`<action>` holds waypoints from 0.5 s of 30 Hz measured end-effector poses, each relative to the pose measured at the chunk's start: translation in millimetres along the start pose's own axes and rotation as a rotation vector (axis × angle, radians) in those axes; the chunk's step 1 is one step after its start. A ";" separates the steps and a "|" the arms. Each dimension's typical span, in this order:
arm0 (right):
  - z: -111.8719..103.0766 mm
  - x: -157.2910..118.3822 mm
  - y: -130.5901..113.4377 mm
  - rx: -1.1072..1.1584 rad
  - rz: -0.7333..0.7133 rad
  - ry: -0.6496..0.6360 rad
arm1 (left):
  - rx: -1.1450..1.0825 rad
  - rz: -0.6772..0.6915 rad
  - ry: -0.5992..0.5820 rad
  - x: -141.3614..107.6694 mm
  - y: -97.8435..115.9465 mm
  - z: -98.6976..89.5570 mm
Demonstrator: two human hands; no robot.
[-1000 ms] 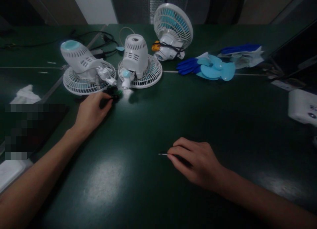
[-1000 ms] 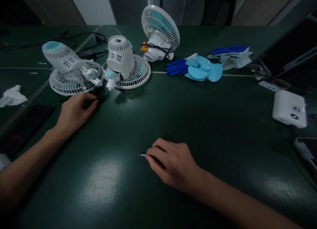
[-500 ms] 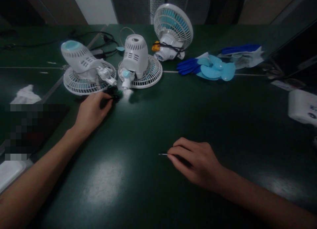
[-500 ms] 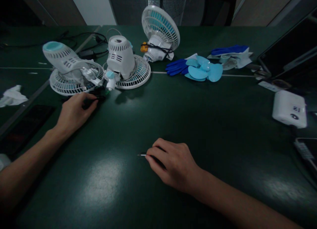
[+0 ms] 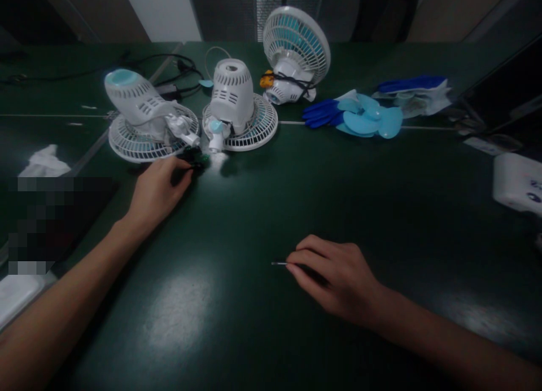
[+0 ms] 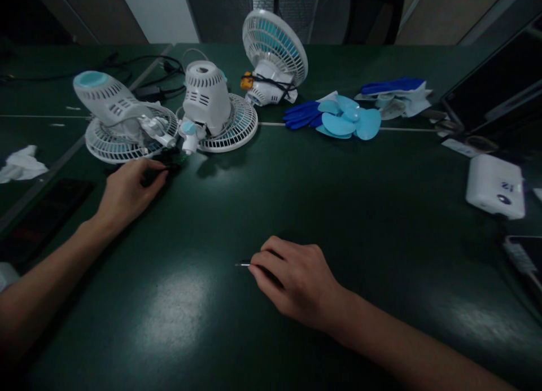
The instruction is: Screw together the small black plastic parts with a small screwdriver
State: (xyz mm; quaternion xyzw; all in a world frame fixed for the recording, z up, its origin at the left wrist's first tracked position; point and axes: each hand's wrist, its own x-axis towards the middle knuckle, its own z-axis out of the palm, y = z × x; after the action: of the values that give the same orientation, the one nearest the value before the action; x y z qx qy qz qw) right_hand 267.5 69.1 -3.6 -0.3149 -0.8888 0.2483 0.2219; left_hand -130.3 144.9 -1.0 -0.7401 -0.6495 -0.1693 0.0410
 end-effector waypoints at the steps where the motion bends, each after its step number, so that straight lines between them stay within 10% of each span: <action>1: 0.1 0.2 0.0 0.000 -0.003 0.005 | 0.004 -0.002 -0.012 0.0 1.1 -1.1; 15: 0.1 -1.6 0.8 0.005 0.003 -0.001 | -0.080 0.044 -0.046 -2.9 9.0 -3.2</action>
State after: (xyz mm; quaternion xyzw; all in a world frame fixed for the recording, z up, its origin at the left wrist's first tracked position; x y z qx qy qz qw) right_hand 269.0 68.6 -4.5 -0.3155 -0.8879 0.2507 0.2221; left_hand -122.5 140.0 2.6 -0.7589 -0.6266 -0.1773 0.0001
